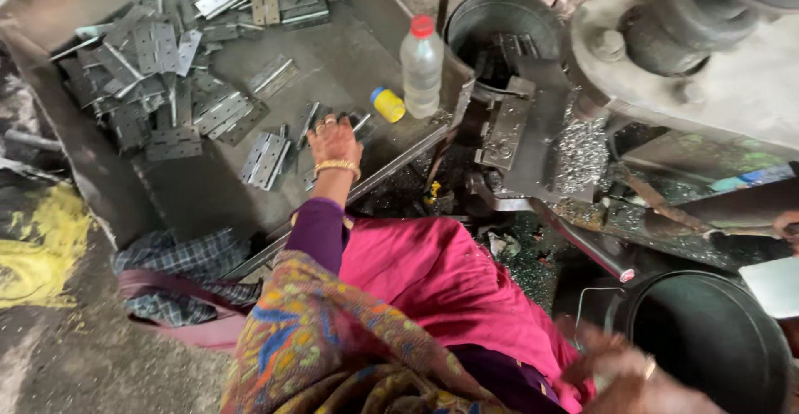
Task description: The person repeatedly places metal hinge components into a press machine, activates the press by hand, and then removes the processed hinges, placing them into a metal tray.
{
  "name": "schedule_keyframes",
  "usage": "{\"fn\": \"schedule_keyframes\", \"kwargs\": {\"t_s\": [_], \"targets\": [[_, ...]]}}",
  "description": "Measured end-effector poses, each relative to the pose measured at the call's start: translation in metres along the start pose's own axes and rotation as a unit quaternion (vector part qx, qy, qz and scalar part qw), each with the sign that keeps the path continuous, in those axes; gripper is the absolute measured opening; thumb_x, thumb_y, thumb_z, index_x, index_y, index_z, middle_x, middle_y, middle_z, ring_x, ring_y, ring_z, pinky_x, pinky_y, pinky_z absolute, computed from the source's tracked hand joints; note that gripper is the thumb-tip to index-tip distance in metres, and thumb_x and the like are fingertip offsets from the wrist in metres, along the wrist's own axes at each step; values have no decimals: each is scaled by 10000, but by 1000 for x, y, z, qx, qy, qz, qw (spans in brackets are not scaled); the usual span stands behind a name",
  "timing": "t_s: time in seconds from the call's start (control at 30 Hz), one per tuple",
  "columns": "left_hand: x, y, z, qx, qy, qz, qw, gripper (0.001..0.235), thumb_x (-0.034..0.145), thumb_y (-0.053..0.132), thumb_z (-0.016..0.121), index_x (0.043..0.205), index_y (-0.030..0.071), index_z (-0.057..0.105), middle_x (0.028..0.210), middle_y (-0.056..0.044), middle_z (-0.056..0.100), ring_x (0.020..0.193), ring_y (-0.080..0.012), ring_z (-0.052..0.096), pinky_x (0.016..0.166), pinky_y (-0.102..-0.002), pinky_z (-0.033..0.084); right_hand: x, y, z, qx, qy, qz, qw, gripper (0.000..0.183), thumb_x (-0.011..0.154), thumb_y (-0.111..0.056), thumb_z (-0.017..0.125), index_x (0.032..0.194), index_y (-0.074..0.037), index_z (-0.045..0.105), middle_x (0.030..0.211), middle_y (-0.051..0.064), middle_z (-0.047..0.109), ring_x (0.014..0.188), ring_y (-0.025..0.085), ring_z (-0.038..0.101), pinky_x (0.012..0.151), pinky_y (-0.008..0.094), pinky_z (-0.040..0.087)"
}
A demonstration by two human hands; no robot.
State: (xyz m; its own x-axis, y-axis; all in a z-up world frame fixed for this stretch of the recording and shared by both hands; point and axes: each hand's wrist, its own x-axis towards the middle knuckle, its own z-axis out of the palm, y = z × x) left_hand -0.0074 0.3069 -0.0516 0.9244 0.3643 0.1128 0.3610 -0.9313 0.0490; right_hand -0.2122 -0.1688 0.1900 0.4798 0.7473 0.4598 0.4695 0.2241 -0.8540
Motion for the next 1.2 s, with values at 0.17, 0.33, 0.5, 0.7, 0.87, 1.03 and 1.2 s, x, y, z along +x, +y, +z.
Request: {"fn": "schedule_keyframes", "kwargs": {"t_s": [0.17,0.33,0.5,0.7,0.87,1.03,1.2], "targets": [[19,0,-11,-2,-55,-31,998,594,767,496,805,1198,102,699,1270,-152,625,1186,-325,616,1034,-493,453,15,-6,3,-165,72,-27,983,229,909,-180,771,1126,-189,698,1343,91,641,1376,334,580,1243,583,374],[22,7,-1,2,-67,-38,997,563,807,515,789,1167,87,729,1279,-170,633,1201,-339,611,1021,-483,479,34,-8,11,85,78,88,989,235,867,1,720,1090,-66,692,1303,197,678,1292,408,585,1204,581,340],[17,-11,5,-67,-32,-16,997,600,809,404,799,1296,87,649,1316,-200,605,1229,-373,590,1004,-485,499,7,-2,-21,-194,102,258,941,457,746,58,734,1190,-47,712,1291,171,666,1282,363,644,1076,505,462],[-33,-70,6,-55,-129,-73,987,660,823,317,778,1412,132,543,1414,-191,522,1286,-413,547,1032,-528,483,-57,35,-53,-203,160,269,928,423,789,36,693,1206,-38,694,1323,195,638,1295,366,633,1068,488,491],[-57,-96,11,-72,-54,14,996,765,672,309,852,1348,102,560,1403,-230,486,1283,-435,532,1079,-479,453,-49,86,-16,-317,126,336,878,416,795,-12,694,1209,-49,686,1305,188,644,1270,366,634,1043,487,493],[-35,-91,8,-103,-130,-71,984,766,707,228,798,1422,139,537,1359,-237,523,1218,-430,573,1049,-490,464,-11,92,-4,-363,125,320,866,413,800,-60,694,1213,-59,678,1288,180,649,1246,365,635,1018,486,496],[-43,-78,8,-3,-91,-63,994,356,849,239,714,1182,111,711,1236,-142,694,1209,-332,645,1027,-451,517,46,119,-4,-367,111,278,881,413,806,-109,695,1216,-70,670,1271,173,654,1221,364,635,994,485,499]]}}
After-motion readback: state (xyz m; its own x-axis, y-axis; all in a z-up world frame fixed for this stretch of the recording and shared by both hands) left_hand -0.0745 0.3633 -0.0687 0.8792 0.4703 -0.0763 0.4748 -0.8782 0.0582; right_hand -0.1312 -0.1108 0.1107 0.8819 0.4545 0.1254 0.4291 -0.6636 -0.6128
